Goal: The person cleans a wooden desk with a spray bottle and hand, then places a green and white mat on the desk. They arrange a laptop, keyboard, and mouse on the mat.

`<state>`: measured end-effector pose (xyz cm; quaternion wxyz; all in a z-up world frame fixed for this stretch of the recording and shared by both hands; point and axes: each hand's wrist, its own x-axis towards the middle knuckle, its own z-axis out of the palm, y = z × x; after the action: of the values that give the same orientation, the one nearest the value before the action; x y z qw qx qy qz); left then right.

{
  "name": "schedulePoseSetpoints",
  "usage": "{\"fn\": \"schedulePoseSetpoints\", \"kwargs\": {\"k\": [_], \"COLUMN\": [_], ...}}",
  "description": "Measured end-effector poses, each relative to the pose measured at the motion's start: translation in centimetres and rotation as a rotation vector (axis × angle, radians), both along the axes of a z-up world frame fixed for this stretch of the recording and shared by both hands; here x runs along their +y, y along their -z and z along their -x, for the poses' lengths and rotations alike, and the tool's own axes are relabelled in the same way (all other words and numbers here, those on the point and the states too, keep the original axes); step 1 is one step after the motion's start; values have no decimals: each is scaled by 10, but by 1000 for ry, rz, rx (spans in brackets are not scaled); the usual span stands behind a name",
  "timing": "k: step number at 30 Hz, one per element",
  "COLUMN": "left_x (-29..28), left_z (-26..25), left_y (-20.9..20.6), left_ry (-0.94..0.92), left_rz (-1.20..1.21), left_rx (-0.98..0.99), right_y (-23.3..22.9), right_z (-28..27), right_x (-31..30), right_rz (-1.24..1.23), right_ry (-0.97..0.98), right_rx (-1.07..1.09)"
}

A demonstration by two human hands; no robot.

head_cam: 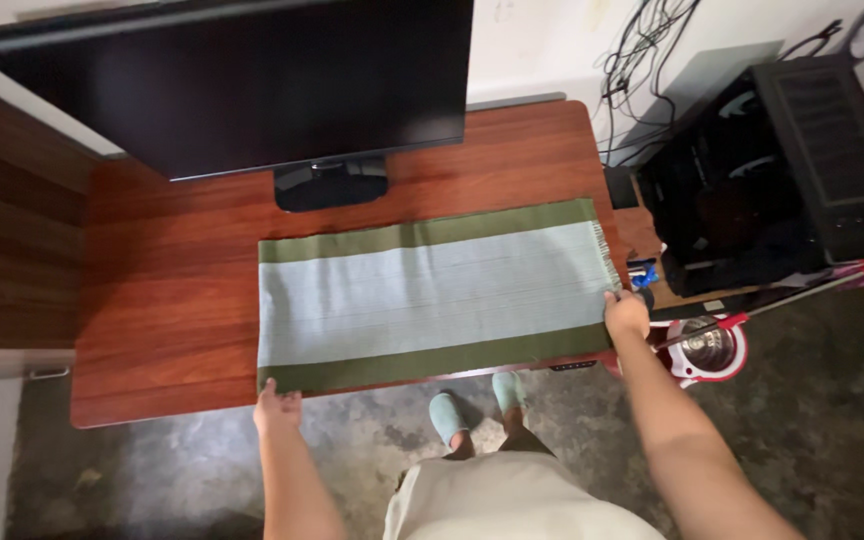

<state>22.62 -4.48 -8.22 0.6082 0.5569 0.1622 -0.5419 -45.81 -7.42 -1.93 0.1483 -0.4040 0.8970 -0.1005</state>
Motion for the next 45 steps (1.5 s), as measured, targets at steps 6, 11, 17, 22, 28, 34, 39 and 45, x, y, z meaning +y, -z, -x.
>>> {"fn": "schedulePoseSetpoints", "kwargs": {"k": [6,11,17,22,28,34,39,45], "left_x": [3,-13,-52,-77,-129,-187,-145,-81], "left_z": [26,34,42,35,85,117,122,170], "left_y": [-29,-51,-102,-193,-228,-208,-160,-74], "left_ry": [42,134,128,127,181,174,219,77], "left_rz": [71,-19,77,154,336,373,341,94], "left_rx": [-46,-208,-678,-725,-690,-508,-573,-170], "right_y": [15,33,-13,-96,-133,-122,-87,-15], "right_z": [-17,-15,43,134,195,239,252,203], "right_x": [11,9,-45,-87,-127,-168,-123,-76], "right_rz": [180,148,403,593,681,643,564,382], "right_ry": [-75,-53,225,183,100,142,261,382], "right_rx": [23,-244,-756,-1330,-1166,-1106,-1067,-1149]}}
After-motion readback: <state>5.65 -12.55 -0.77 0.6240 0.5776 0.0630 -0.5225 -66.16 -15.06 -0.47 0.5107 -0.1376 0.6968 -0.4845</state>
